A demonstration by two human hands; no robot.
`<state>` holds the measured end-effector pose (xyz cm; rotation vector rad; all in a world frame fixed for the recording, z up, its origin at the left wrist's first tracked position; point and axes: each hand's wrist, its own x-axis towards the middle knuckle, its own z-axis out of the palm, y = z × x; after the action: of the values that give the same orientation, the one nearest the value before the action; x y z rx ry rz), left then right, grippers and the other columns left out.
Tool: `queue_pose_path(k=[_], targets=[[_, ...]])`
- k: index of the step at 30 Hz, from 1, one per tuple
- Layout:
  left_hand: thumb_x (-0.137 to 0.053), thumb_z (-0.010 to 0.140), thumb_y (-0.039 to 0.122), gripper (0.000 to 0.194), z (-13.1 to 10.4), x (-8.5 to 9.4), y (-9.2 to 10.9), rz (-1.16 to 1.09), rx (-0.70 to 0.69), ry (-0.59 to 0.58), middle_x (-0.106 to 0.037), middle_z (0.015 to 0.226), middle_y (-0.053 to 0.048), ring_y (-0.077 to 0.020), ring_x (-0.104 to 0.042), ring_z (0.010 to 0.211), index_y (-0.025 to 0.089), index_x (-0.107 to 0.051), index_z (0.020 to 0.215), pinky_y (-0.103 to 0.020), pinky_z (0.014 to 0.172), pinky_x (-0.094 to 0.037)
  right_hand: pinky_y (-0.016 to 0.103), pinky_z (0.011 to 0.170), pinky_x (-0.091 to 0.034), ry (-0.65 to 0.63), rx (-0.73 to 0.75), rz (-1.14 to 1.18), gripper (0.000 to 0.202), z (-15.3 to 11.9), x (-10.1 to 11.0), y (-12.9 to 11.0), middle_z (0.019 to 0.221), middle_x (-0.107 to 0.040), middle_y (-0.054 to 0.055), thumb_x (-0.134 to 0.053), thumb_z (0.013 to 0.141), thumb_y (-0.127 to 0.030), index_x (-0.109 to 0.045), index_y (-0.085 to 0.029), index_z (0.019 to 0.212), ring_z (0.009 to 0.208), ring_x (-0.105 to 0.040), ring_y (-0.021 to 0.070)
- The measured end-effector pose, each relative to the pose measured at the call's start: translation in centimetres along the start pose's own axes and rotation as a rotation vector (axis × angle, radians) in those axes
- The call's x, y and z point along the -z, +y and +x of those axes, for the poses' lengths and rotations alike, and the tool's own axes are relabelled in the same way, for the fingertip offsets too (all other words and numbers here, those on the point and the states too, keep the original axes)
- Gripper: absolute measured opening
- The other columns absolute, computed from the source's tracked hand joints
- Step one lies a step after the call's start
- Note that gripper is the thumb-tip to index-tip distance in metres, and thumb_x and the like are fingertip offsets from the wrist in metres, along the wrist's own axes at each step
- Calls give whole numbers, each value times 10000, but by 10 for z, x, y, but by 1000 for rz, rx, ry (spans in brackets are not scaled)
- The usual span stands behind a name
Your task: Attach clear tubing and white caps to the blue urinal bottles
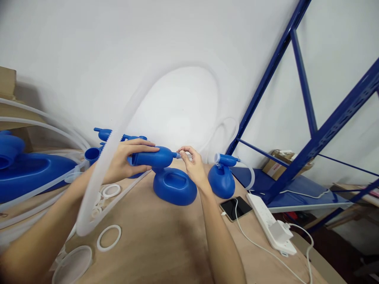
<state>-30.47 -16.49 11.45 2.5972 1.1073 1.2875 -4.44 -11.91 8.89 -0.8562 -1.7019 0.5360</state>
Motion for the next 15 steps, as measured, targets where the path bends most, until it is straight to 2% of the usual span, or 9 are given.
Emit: queue_pose_path(k=[4, 7, 9, 11, 13, 14, 15], targets=[[-797, 790, 408, 492, 4, -1, 5, -75, 125, 14, -751, 1268, -60, -311, -690, 1165, 250, -771, 1255, -440, 1046, -544, 417, 1002, -509, 52, 42, -48, 347, 2, -3, 11, 1063, -757, 85, -589, 992, -553, -671, -216, 990, 1061, -683, 256], [-798, 753, 472, 502, 7, 6, 12, -110, 284, 44, -794, 1146, -53, -317, -720, 1047, 238, -795, 1197, -452, 989, -551, 443, 1015, -517, 109, 59, -84, 321, 2, 1, 17, 1116, -762, 103, -571, 1005, -530, -655, -222, 1039, 1105, -689, 272], [-782, 744, 546, 515, 8, 10, 14, -132, 355, 52, -798, 1129, -46, -326, -721, 1028, 246, -803, 1162, -467, 986, -537, 485, 1069, -502, 69, 70, -95, 305, 0, 6, 16, 1161, -760, 106, -558, 1015, -516, -649, -231, 1074, 1188, -674, 284], [-755, 747, 615, 537, 9, 12, 13, -143, 372, 50, -797, 1123, -46, -329, -717, 1020, 244, -805, 1131, -471, 984, -527, 577, 1207, -367, -11, 116, -214, 297, -3, 10, 9, 1227, -748, 95, -556, 1024, -497, -654, -251, 1159, 1275, -638, 293], [-730, 767, 642, 540, 10, 11, 12, -136, 368, 61, -795, 1117, -49, -323, -711, 1015, 235, -799, 1114, -465, 985, -516, 652, 1296, -112, -89, 208, -399, 383, -6, 11, 0, 1327, -712, 90, -611, 1005, -486, -618, -279, 1326, 1331, -603, 307], [-719, 782, 643, 532, 10, 11, 12, -137, 367, 75, -794, 1108, -50, -318, -709, 1009, 231, -794, 1109, -459, 976, -516, 657, 1303, -29, -124, 259, -465, 469, -8, 11, -4, 1384, -680, 94, -646, 987, -483, -577, -288, 1408, 1351, -586, 314], [-713, 792, 641, 524, 9, 11, 11, -151, 365, 84, -792, 1096, -50, -312, -708, 996, 227, -789, 1103, -448, 956, -520, 650, 1307, -29, -158, 301, -495, 534, -9, 11, -7, 1424, -652, 100, -665, 979, -478, -541, -290, 1463, 1361, -577, 317]])
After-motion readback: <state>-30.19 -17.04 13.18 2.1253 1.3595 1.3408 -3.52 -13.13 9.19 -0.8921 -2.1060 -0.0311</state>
